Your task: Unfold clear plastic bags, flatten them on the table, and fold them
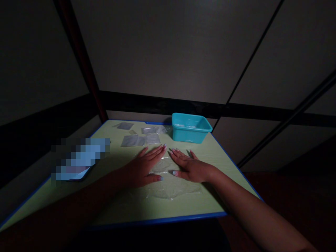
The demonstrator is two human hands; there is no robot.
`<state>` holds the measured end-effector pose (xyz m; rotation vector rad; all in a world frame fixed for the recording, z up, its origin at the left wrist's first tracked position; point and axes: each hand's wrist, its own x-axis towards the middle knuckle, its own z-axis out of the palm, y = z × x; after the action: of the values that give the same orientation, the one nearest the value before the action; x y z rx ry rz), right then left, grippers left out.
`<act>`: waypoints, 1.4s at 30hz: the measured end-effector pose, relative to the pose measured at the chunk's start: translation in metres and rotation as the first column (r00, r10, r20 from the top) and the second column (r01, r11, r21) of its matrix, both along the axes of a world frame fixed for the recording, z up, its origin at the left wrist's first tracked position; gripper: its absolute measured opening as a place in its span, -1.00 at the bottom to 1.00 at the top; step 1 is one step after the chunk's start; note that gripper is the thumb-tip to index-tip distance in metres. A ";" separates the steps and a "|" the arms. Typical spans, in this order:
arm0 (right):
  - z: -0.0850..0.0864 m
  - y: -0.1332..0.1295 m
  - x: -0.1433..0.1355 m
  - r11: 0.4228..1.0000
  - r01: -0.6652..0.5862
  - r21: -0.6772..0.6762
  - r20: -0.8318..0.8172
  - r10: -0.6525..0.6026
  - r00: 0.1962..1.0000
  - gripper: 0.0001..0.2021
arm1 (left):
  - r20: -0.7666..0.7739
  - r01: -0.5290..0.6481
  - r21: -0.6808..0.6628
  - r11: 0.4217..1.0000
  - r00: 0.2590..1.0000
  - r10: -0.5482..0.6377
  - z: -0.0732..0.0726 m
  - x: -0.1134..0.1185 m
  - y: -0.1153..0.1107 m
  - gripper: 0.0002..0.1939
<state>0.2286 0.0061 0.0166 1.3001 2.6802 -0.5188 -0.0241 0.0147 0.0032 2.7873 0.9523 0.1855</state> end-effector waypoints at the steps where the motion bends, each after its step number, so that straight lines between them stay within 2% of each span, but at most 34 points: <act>1: 0.000 0.000 0.000 1.000 -0.005 -0.001 0.000 0.005 1.000 -0.21 | -0.006 0.005 -0.007 1.000 1.000 -0.005 -0.001 0.000 0.000 -0.10; 5: 0.001 -0.001 -0.002 1.000 -0.016 -0.022 0.015 0.016 1.000 -0.21 | -0.085 0.033 -0.095 0.995 0.995 -0.041 -0.004 -0.002 0.001 -0.18; 9: 0.003 -0.002 -0.002 1.000 -0.008 -0.022 0.015 0.008 1.000 -0.21 | -0.122 0.029 -0.140 0.990 0.991 -0.047 -0.001 -0.002 0.000 -0.22; 14: 0.006 -0.002 0.000 0.999 0.037 -0.024 0.022 -0.036 0.999 -0.19 | -0.140 0.018 -0.134 0.991 0.989 -0.036 0.003 -0.001 -0.002 -0.24; 20: 0.004 0.000 0.002 0.997 0.038 -0.061 0.061 -0.034 0.998 -0.15 | -0.098 0.033 -0.060 0.998 0.994 -0.039 -0.005 -0.002 0.000 -0.26; 26: 0.006 0.000 0.002 0.999 0.052 -0.011 -0.004 -0.052 0.999 -0.14 | -0.049 0.048 0.015 0.999 0.998 -0.047 -0.002 0.000 -0.001 -0.22; 30: 0.005 0.000 0.001 0.999 0.052 -0.005 -0.007 -0.052 0.999 -0.16 | -0.067 0.071 -0.012 0.997 0.995 -0.071 -0.002 -0.001 -0.003 -0.16; 35: 0.001 0.002 0.000 0.997 0.065 -0.030 0.022 -0.064 0.998 -0.16 | -0.114 0.055 -0.095 0.994 0.991 -0.066 -0.005 -0.002 -0.002 -0.22; 42: -0.001 0.006 0.001 0.998 0.064 -0.013 0.036 -0.064 0.997 -0.16 | -0.142 0.008 -0.087 0.996 0.990 -0.020 -0.005 -0.001 0.000 -0.28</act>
<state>0.2300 0.0117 0.0152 1.3817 2.6095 -0.5162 -0.0255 0.0145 -0.0015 2.7572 0.9476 -0.0564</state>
